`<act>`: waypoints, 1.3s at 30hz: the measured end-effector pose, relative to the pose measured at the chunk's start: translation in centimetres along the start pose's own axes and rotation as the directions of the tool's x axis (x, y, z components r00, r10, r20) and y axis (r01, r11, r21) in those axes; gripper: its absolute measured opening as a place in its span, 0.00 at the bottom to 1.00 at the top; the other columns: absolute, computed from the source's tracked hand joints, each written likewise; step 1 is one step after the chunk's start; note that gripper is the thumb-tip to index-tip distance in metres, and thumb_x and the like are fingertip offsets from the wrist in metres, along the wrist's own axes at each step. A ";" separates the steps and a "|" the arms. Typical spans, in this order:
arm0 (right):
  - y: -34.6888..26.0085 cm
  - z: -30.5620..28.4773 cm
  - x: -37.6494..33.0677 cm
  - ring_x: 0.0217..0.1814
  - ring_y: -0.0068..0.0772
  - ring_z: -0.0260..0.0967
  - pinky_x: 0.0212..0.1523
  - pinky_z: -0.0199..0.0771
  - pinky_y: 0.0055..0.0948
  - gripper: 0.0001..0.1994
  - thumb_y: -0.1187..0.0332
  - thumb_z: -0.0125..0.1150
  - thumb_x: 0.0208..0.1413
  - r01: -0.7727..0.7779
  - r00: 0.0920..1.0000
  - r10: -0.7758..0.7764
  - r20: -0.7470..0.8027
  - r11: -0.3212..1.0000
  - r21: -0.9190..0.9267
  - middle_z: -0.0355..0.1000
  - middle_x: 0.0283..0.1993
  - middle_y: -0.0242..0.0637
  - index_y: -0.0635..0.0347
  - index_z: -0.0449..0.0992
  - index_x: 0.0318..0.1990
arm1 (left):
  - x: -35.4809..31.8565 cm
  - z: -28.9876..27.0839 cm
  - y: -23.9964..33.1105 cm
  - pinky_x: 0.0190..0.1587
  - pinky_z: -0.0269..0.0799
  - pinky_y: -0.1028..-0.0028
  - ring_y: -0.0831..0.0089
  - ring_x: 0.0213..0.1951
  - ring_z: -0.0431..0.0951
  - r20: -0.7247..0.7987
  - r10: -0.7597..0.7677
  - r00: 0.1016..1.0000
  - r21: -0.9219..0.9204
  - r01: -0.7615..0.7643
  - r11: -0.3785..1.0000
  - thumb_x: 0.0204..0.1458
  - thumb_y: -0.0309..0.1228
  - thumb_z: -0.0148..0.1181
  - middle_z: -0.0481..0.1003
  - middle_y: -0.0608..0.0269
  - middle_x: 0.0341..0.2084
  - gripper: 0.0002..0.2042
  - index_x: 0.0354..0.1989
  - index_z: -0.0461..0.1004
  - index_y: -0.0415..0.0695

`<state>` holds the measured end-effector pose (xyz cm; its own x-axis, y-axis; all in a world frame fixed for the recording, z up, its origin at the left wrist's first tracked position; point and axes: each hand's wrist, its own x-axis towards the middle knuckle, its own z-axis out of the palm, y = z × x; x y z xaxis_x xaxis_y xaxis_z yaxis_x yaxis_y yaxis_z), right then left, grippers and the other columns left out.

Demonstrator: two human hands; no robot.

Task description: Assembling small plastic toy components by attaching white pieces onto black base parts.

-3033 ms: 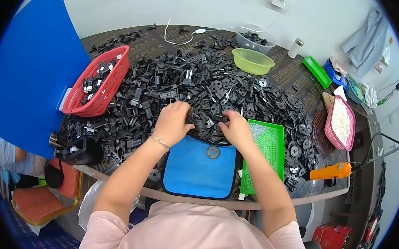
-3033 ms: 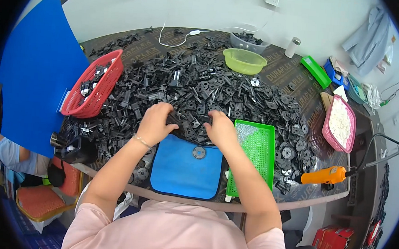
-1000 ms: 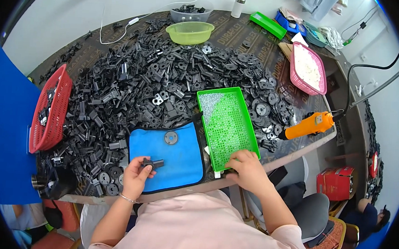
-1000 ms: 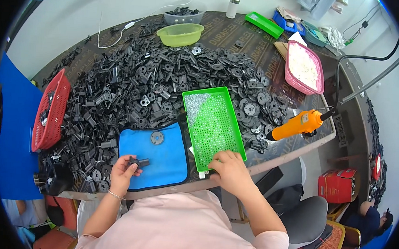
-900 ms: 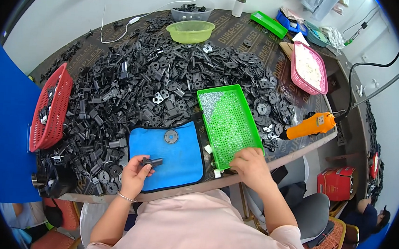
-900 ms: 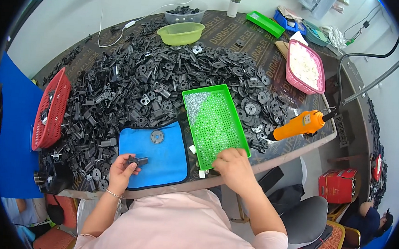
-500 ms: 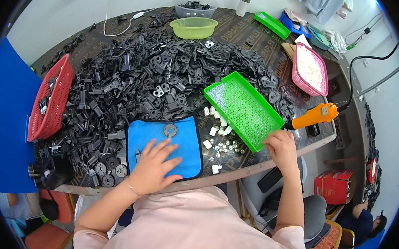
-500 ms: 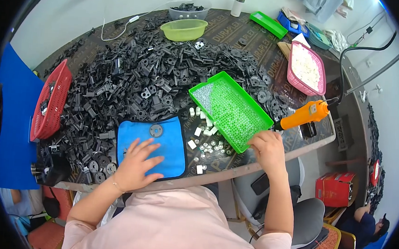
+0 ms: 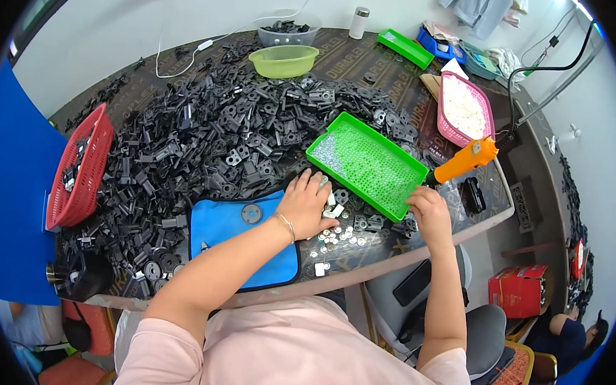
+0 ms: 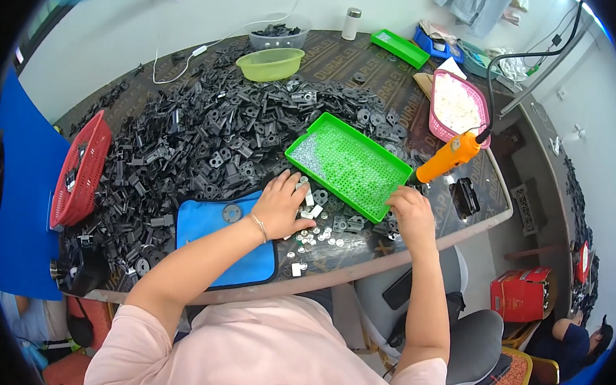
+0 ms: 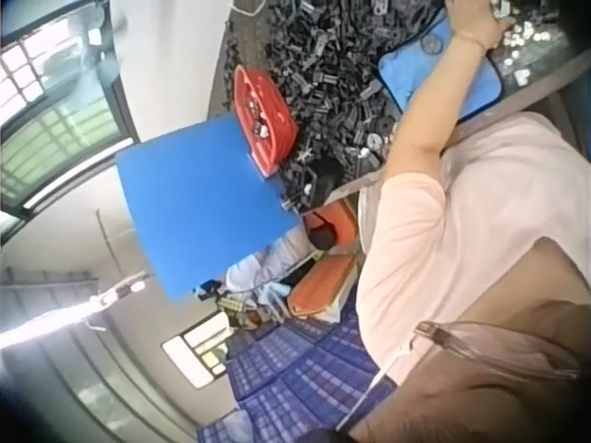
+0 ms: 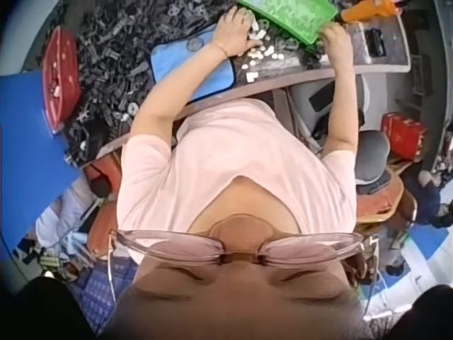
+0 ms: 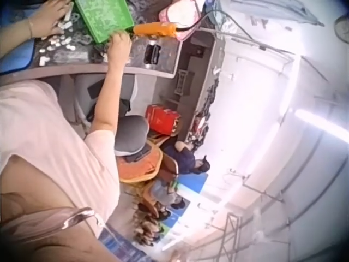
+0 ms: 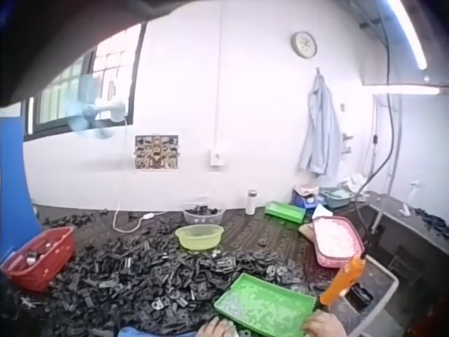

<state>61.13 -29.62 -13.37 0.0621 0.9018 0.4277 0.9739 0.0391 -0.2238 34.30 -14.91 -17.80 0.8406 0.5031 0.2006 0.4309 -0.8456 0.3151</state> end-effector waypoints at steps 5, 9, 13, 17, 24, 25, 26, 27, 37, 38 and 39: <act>0.0 0.4 -0.8 0.53 0.44 0.70 0.51 0.70 0.39 0.08 0.79 0.63 0.41 -0.035 0.999 0.035 -0.017 0.999 0.005 0.74 0.39 0.37 0.59 0.75 0.32 | 1.7 1.7 1.9 0.64 0.50 0.50 0.42 0.63 0.54 0.021 -0.143 0.990 0.070 0.141 0.988 0.48 0.55 0.59 0.59 0.42 0.59 0.36 0.60 0.63 0.43; -0.6 -0.1 -1.0 0.55 0.45 0.68 0.53 0.69 0.40 0.11 0.81 0.63 0.41 -0.091 0.996 0.092 -0.005 0.995 0.032 0.72 0.45 0.40 0.59 0.76 0.35 | 1.1 3.2 1.8 0.61 0.55 0.52 0.46 0.58 0.61 -0.139 -0.021 0.990 0.059 0.029 0.998 0.48 0.41 0.61 0.64 0.46 0.54 0.23 0.52 0.69 0.46; -3.3 0.7 -2.6 0.54 0.47 0.67 0.53 0.68 0.39 0.13 0.81 0.64 0.39 -0.161 0.972 0.161 -0.172 0.987 0.015 0.70 0.49 0.41 0.58 0.76 0.36 | 0.2 3.3 1.4 0.55 0.61 0.55 0.52 0.53 0.66 -0.224 0.054 0.973 -0.028 -0.062 0.998 0.46 0.32 0.63 0.67 0.52 0.49 0.17 0.45 0.71 0.46; -7.7 1.0 -4.2 0.50 0.47 0.68 0.51 0.68 0.39 0.13 0.80 0.65 0.39 -0.093 0.957 0.117 -0.267 0.991 0.101 0.71 0.46 0.41 0.57 0.76 0.35 | -0.1 2.4 1.7 0.47 0.68 0.60 0.58 0.46 0.70 -0.181 0.064 0.981 -0.055 -0.075 0.996 0.45 0.36 0.65 0.69 0.58 0.43 0.16 0.42 0.72 0.46; -12.4 3.2 -4.5 0.30 0.38 0.73 0.30 0.74 0.31 0.08 0.71 0.68 0.47 -0.137 0.984 0.059 0.169 0.857 0.497 0.73 0.34 0.38 0.57 0.77 0.36 | 0.2 1.4 0.5 0.27 0.74 0.70 0.65 0.37 0.71 -0.143 0.224 0.964 0.072 -0.215 0.974 0.46 0.37 0.63 0.68 0.65 0.31 0.10 0.35 0.71 0.49; -12.9 3.7 -4.9 0.30 0.37 0.73 0.31 0.75 0.32 0.10 0.68 0.68 0.47 -0.125 0.976 0.023 0.216 0.873 0.472 0.72 0.35 0.37 0.56 0.77 0.38 | 0.4 1.5 0.4 0.27 0.75 0.69 0.65 0.36 0.71 -0.166 0.248 0.954 0.068 -0.240 0.968 0.46 0.35 0.63 0.68 0.65 0.31 0.09 0.34 0.71 0.50; -13.5 3.9 -5.0 0.30 0.37 0.73 0.31 0.75 0.32 0.10 0.68 0.68 0.47 -0.123 0.976 0.019 0.218 0.872 0.474 0.72 0.35 0.37 0.56 0.77 0.38 | 0.4 1.6 0.2 0.27 0.75 0.69 0.65 0.36 0.71 -0.166 0.244 0.955 0.069 -0.236 0.969 0.46 0.35 0.63 0.68 0.65 0.31 0.09 0.34 0.71 0.50; -14.0 4.1 -5.1 0.30 0.37 0.73 0.31 0.75 0.32 0.11 0.66 0.68 0.47 -0.136 0.967 0.015 0.256 0.877 0.461 0.72 0.36 0.36 0.55 0.77 0.39 | 0.4 1.6 0.0 0.27 0.75 0.69 0.65 0.36 0.72 -0.134 0.256 0.957 0.040 -0.253 0.967 0.46 0.36 0.63 0.69 0.65 0.31 0.09 0.33 0.72 0.50; -15.0 4.6 -4.5 0.31 0.40 0.73 0.33 0.75 0.36 0.12 0.68 0.65 0.47 -0.194 0.943 0.058 0.328 0.896 0.400 0.71 0.36 0.37 0.55 0.77 0.40 | -0.5 -7.1 -2.4 0.32 0.69 0.76 0.76 0.28 0.72 -0.006 -0.207 0.978 -0.651 0.153 0.743 0.49 0.31 0.65 0.73 0.63 0.27 0.08 0.34 0.77 0.40; -15.0 4.6 -4.1 0.31 0.41 0.73 0.33 0.75 0.36 0.11 0.69 0.64 0.47 -0.264 0.934 0.121 0.336 0.868 0.420 0.71 0.36 0.38 0.55 0.77 0.41 | -2.0 -8.0 -2.8 0.33 0.69 0.76 0.77 0.29 0.72 0.013 -0.213 0.977 -0.652 0.170 0.739 0.49 0.31 0.65 0.73 0.64 0.27 0.09 0.34 0.77 0.39; -14.8 4.7 -3.5 0.31 0.41 0.73 0.33 0.74 0.36 0.13 0.70 0.63 0.47 -0.263 0.939 0.134 0.316 0.872 0.412 0.70 0.37 0.39 0.55 0.76 0.42 | -3.7 -8.9 -2.8 0.33 0.70 0.75 0.76 0.29 0.73 0.024 -0.186 0.982 -0.591 0.164 0.790 0.49 0.31 0.65 0.73 0.62 0.27 0.08 0.34 0.77 0.41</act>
<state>45.47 -31.34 -15.66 0.1199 0.9882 0.0949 0.7428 -0.0258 -0.6690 27.04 -12.76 -11.15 0.7533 0.6473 0.1163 0.2844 -0.4801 0.8298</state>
